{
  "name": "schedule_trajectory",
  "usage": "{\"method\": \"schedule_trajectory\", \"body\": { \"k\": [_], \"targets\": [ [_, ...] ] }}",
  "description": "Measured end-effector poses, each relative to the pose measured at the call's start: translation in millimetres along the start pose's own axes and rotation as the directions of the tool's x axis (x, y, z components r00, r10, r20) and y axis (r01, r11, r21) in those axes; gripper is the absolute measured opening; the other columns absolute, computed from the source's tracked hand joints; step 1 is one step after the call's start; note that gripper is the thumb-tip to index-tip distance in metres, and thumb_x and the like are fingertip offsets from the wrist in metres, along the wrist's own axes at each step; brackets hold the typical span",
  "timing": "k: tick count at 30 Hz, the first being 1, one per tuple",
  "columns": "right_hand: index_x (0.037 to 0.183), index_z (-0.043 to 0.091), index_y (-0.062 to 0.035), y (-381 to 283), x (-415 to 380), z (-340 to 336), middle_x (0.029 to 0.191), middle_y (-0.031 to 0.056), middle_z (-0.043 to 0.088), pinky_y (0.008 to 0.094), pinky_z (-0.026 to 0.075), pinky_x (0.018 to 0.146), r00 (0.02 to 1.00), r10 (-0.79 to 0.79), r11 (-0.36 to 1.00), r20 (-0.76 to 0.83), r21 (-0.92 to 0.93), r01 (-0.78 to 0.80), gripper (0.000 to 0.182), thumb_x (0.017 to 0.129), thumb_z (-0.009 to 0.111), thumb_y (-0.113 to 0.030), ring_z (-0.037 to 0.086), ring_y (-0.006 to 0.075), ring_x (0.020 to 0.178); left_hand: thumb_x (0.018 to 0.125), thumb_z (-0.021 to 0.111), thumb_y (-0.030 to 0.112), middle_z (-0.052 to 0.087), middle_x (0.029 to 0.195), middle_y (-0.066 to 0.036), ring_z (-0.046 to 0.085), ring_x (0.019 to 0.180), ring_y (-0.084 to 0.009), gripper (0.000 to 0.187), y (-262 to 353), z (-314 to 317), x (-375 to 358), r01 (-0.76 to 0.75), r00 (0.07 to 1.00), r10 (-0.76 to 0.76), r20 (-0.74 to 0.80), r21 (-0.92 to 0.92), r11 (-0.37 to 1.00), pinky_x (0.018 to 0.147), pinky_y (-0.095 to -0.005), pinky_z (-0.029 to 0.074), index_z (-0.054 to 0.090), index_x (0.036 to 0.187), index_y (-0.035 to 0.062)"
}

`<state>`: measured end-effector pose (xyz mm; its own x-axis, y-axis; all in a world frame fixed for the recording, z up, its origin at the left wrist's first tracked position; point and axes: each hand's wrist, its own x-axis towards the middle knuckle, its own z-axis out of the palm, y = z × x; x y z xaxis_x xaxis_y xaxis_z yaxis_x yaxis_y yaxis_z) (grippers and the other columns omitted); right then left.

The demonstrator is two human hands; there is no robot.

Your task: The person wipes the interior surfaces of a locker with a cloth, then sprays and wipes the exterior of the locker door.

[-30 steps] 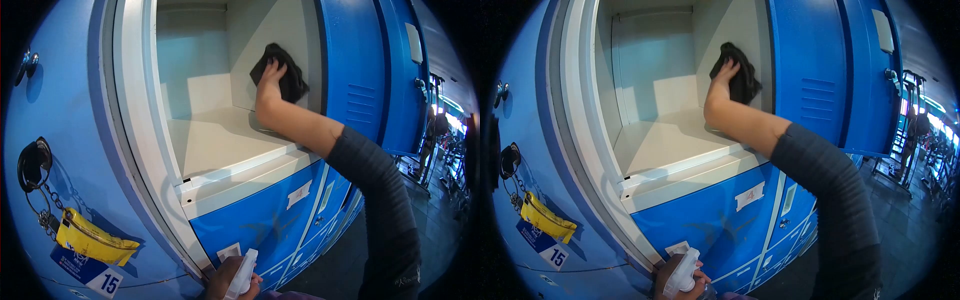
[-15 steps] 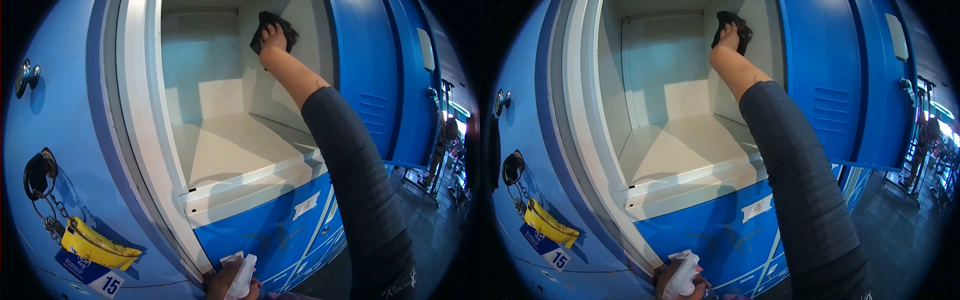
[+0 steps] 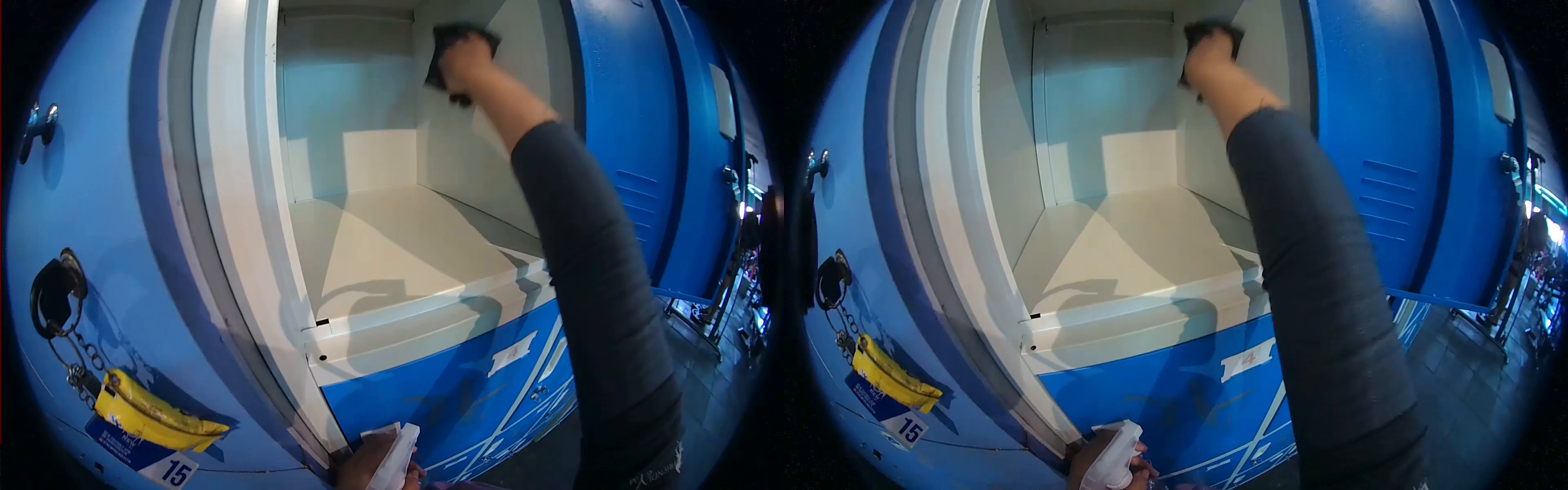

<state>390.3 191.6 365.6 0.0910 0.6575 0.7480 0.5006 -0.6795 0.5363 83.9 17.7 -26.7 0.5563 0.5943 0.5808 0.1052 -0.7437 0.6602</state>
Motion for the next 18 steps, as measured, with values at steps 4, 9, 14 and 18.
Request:
{"method": "schedule_trajectory", "body": {
  "k": [4,9,14,18],
  "targets": [
    [0.126,0.059,-0.0143,21,52,3,0.137,0.0084,0.05,0.0399,0.021,0.11,0.996,0.08,0.991,-0.029,-0.101,-0.083,0.043,0.088,0.055,-0.033,0.037,0.0211,0.134,0.068,0.069,0.012,0.064,0.094,-0.014,0.062,0.082,-0.0285,0.052,-2,1,4,-0.024,1.0,0.024,0.001,0.125,0.992,0.072,-0.0362,0.05,0.055,0.117,0.0015],
    [0.104,0.071,-0.0095,-19,4,8,0.112,0.0127,0.066,0.0424,0.034,0.104,0.997,-0.073,0.988,0.015,0.135,0.071,0.031,0.076,0.06,-0.015,0.06,0.0264,0.109,0.069,0.068,0.012,0.063,0.09,-0.015,0.063,0.076,-0.0298,0.044,-6,7,-1,0.118,0.993,-0.118,0.003,0.087,0.989,0.068,-0.0359,0.05,0.057,0.111,0.0016],
    [0.098,0.071,-0.0048,-50,-43,-1,0.107,0.0166,0.066,0.0408,0.05,0.084,0.908,-0.265,0.943,0.324,0.285,0.174,0.027,0.074,0.062,-0.013,0.064,0.0323,0.098,0.069,0.069,0.011,0.063,0.087,-0.013,0.062,0.072,-0.0294,0.037,1,2,-2,0.13,0.991,-0.13,0.008,-0.04,0.991,0.066,-0.0361,0.05,0.059,0.104,0.0022],
    [0.092,0.072,-0.003,-34,-19,5,0.099,0.0161,0.068,0.0391,0.053,0.076,0.952,-0.218,0.948,0.216,0.28,0.154,0.023,0.073,0.062,-0.012,0.066,0.0322,0.091,0.068,0.069,0.011,0.064,0.088,-0.012,0.063,0.075,-0.0295,0.04,-11,5,-8,0.065,0.998,-0.066,-0.018,-0.049,0.997,0.07,-0.037,0.05,0.059,0.106,0.003]
  ]
}}
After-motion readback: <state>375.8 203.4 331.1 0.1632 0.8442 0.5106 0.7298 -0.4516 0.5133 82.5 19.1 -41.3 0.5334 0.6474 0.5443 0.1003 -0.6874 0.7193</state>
